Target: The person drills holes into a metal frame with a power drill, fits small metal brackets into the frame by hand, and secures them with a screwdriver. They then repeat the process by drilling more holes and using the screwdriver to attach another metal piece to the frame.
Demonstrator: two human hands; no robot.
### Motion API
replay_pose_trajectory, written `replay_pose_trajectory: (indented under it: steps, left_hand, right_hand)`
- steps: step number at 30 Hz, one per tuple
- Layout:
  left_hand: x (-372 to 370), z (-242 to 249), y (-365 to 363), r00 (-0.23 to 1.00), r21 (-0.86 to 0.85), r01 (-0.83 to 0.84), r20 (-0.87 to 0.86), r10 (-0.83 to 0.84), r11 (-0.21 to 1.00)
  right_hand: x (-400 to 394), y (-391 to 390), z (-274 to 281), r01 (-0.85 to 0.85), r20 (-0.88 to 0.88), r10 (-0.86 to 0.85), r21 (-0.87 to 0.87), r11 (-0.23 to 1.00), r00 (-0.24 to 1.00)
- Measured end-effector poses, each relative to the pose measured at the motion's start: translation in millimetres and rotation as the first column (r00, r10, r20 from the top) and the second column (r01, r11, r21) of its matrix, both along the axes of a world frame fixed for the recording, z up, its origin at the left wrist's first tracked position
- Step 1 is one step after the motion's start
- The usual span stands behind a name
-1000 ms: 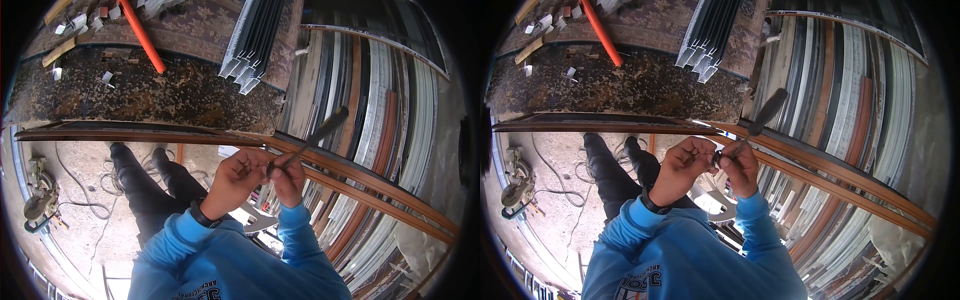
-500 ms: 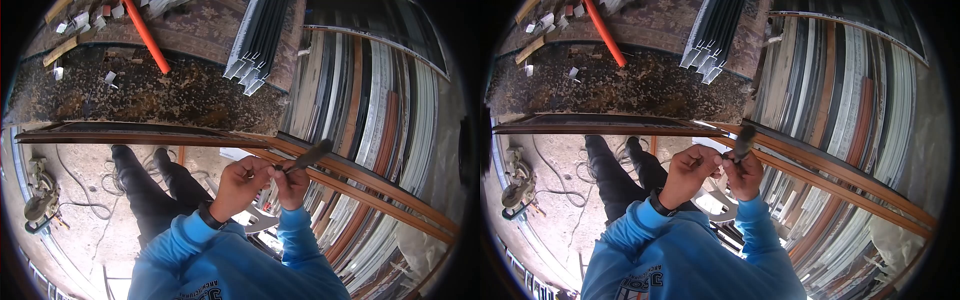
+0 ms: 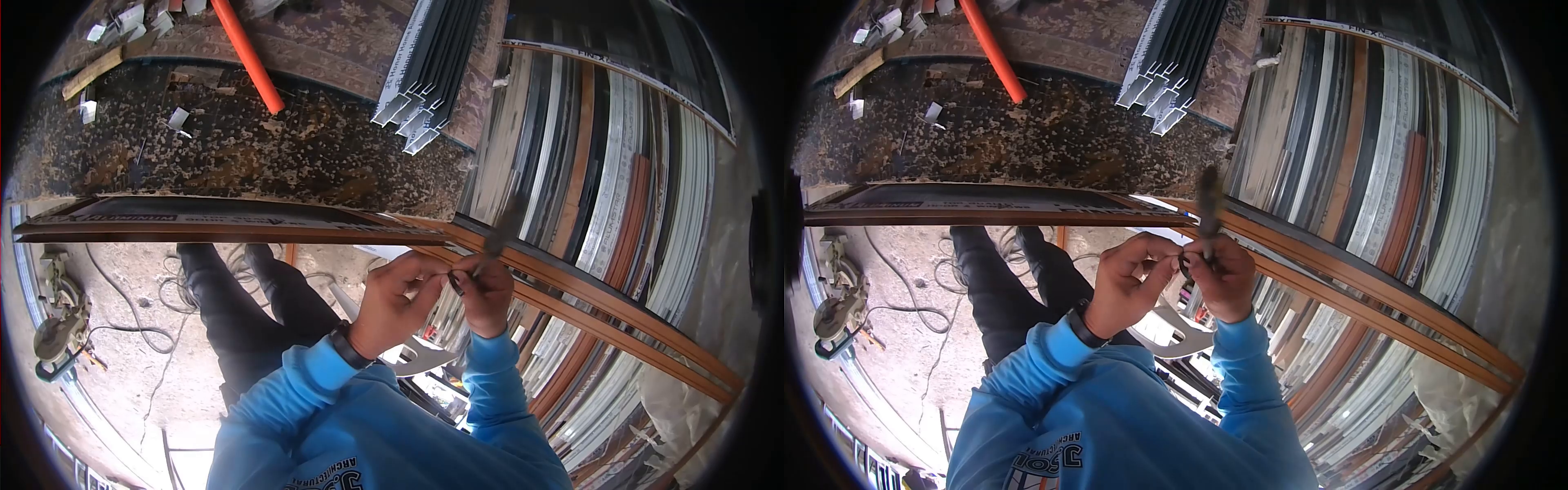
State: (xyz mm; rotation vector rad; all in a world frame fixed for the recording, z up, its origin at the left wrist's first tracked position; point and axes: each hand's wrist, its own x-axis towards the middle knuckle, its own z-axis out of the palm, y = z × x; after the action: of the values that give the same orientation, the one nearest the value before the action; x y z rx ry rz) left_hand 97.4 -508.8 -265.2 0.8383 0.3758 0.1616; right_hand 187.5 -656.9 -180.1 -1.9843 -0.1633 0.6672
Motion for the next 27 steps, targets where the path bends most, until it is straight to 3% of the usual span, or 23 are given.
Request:
replay_pose_trajectory:
  steps: [2,8,11,14,17,20,23,27]
  left_hand:
    - [1,-1,-5,1.0,-0.106,0.011,-0.024,-0.014,0.994]
    - [3,5,2,0.999,-0.153,-0.049,-0.012,0.048,0.987]
    - [3,-1,-1,0.994,-0.047,-0.072,0.074,0.076,0.996]
    - [0,-9,1,0.985,0.11,-0.066,0.167,0.047,0.992]
    - [2,-7,4,0.954,0.258,-0.199,0.272,0.126,0.946]
    - [1,-10,3,0.954,0.334,-0.245,0.249,0.166,0.91]
    - [0,-11,5,0.948,0.376,-0.258,0.278,0.157,0.89]
    - [1,-14,6,0.943,0.437,-0.275,0.298,0.151,0.856]
  right_hand:
    - [0,10,-5,0.013,-0.041,-0.011,0.039,0.999,0.999]
    - [-5,16,-16,0.133,-0.053,-0.128,0.107,0.985,0.99]
    - [-7,16,-13,0.141,-0.075,-0.135,0.085,0.986,0.988]
    - [-7,18,-7,0.061,0.049,-0.06,-0.013,0.998,0.997]
    - [-9,20,-4,0.095,0.042,-0.095,0.0,0.995,0.995]
    - [-5,-6,4,0.131,-0.193,-0.089,0.216,0.967,0.977]
    - [-13,-12,12,0.064,-0.176,-0.043,0.118,0.991,0.983]
    - [-21,2,15,0.126,-0.141,-0.115,0.069,0.99,0.983]
